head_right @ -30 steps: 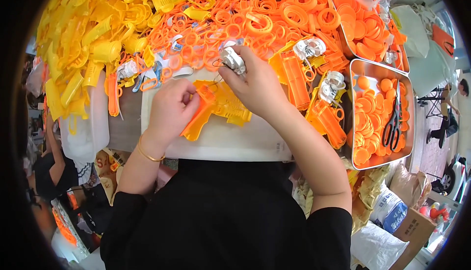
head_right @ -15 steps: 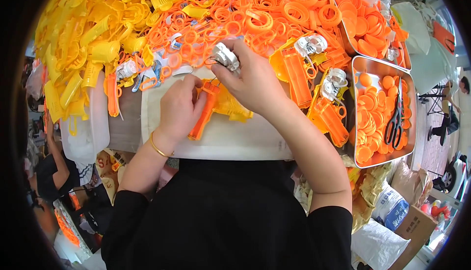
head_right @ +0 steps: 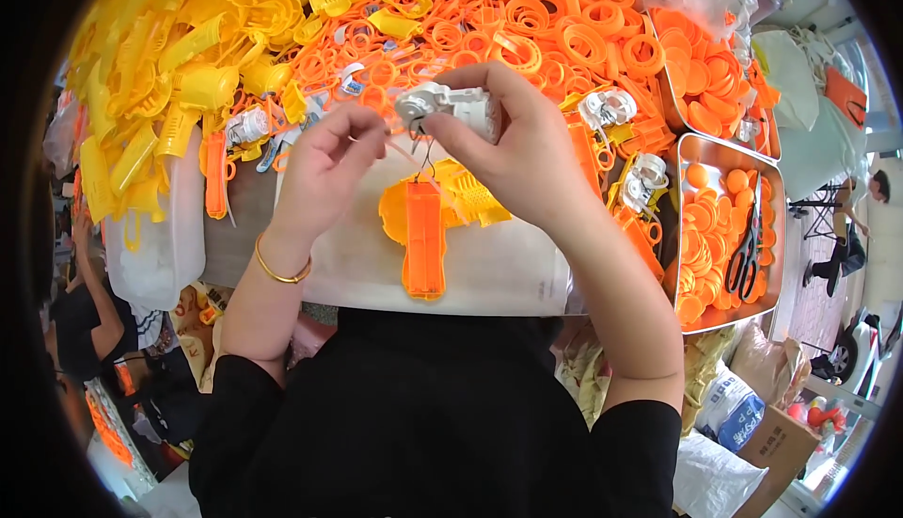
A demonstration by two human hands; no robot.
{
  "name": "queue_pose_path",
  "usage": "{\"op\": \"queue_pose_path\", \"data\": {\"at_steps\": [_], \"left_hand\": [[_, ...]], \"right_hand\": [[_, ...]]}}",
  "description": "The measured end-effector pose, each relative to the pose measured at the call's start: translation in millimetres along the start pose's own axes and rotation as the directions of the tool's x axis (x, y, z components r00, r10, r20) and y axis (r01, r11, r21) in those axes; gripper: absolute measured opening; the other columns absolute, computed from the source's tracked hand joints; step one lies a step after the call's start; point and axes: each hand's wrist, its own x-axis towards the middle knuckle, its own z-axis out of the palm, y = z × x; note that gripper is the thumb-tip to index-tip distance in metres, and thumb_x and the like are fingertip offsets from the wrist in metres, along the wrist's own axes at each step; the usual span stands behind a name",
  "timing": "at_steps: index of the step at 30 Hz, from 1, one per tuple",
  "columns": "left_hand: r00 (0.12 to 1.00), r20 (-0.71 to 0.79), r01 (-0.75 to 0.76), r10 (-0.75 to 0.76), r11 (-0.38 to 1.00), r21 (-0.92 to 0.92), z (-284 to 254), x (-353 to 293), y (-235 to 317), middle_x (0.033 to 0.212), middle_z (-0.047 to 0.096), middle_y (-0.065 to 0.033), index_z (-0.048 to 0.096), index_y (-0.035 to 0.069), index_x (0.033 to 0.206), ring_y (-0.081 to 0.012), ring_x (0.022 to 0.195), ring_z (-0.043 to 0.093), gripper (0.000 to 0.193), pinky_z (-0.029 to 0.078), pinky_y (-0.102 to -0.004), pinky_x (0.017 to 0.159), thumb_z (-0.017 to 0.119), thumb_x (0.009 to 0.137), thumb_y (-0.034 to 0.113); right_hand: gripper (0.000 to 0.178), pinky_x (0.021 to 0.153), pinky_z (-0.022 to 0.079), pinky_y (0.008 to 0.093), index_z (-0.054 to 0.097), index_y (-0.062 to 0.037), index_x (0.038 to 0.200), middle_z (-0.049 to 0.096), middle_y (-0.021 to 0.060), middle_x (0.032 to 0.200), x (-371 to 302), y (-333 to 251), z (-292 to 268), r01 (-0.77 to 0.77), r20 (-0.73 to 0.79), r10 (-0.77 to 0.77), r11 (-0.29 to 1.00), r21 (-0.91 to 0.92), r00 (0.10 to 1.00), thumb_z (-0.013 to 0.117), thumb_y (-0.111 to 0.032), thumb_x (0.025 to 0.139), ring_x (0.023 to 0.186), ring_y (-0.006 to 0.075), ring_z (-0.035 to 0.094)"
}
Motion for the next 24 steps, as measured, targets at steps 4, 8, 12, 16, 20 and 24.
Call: {"op": "queue_pose_path", "data": {"at_steps": [4,8,12,16,20,24], "left_hand": [[0.955,0.246,-0.221,0.168,0.953,0.208,-32,-1,-6,0.087,0.056,-0.0017,0.057,0.002,0.095,-0.0087,0.082,0.053,0.018,0.043,-0.0249,0.074,0.066,0.084,0.012],[0.837,0.249,-0.509,0.487,0.525,0.682,-23,-10,25,0.092,0.056,-0.0036,0.053,0.004,0.109,-0.0119,0.081,0.055,0.035,0.044,-0.0253,0.075,0.071,0.08,0.013],[0.954,0.132,-0.299,0.27,0.885,0.357,2,-7,26,0.095,0.057,-0.0043,0.049,0.004,0.116,-0.0119,0.081,0.056,0.043,0.047,-0.0257,0.074,0.072,0.08,0.012],[0.957,0.252,-0.104,0.144,0.981,-0.165,-17,12,-5,0.104,0.058,-0.0037,0.049,0.002,0.117,-0.0104,0.088,0.058,0.035,0.05,-0.0264,0.074,0.064,0.087,0.01],[0.936,0.315,-0.039,0.157,0.935,-0.353,-24,17,-14,0.106,0.058,-0.0028,0.048,0.003,0.121,-0.0102,0.087,0.059,0.033,0.05,-0.0258,0.077,0.058,0.091,0.01],[0.947,0.304,0.02,0.103,0.927,-0.375,-27,8,-15,0.107,0.057,-0.0027,0.045,0.003,0.126,-0.0104,0.09,0.058,0.038,0.05,-0.026,0.078,0.059,0.091,0.008]], "right_hand": [[0.031,0.064,0.047,0.0212,0.055,-0.0022,0.114,0.063,0.0004,0.09,-2,1,3,0.042,-0.095,-0.025,0.983,0.176,0.995,0.065,-0.017,0.089,0.076,0.0049,0.057],[0.034,0.062,0.047,0.022,0.053,-0.0007,0.117,0.062,-0.0001,0.087,-1,-6,10,0.123,-0.057,-0.123,0.992,-0.007,0.991,0.064,-0.017,0.089,0.072,0.0053,0.056],[0.038,0.06,0.048,0.023,0.047,-0.0026,0.13,0.061,0.0063,0.102,1,-18,21,0.096,0.144,-0.097,0.995,0.017,0.985,0.051,-0.018,0.095,0.071,0.0072,0.058],[0.039,0.061,0.051,0.0232,0.045,0.0001,0.129,0.057,0.0118,0.116,17,6,16,-0.167,0.328,0.118,0.978,0.126,0.937,0.044,-0.006,0.091,0.078,0.0111,0.063],[0.03,0.069,0.053,0.0253,0.052,0.0019,0.121,0.061,0.0107,0.108,17,22,18,-0.207,0.402,0.093,0.946,0.251,0.911,0.047,-0.01,0.093,0.082,0.0122,0.063],[0.024,0.073,0.052,0.0253,0.06,0.0022,0.11,0.065,0.0068,0.091,2,21,6,-0.389,0.458,0.201,0.846,0.364,0.866,0.053,-0.015,0.095,0.083,0.0124,0.063]]}}
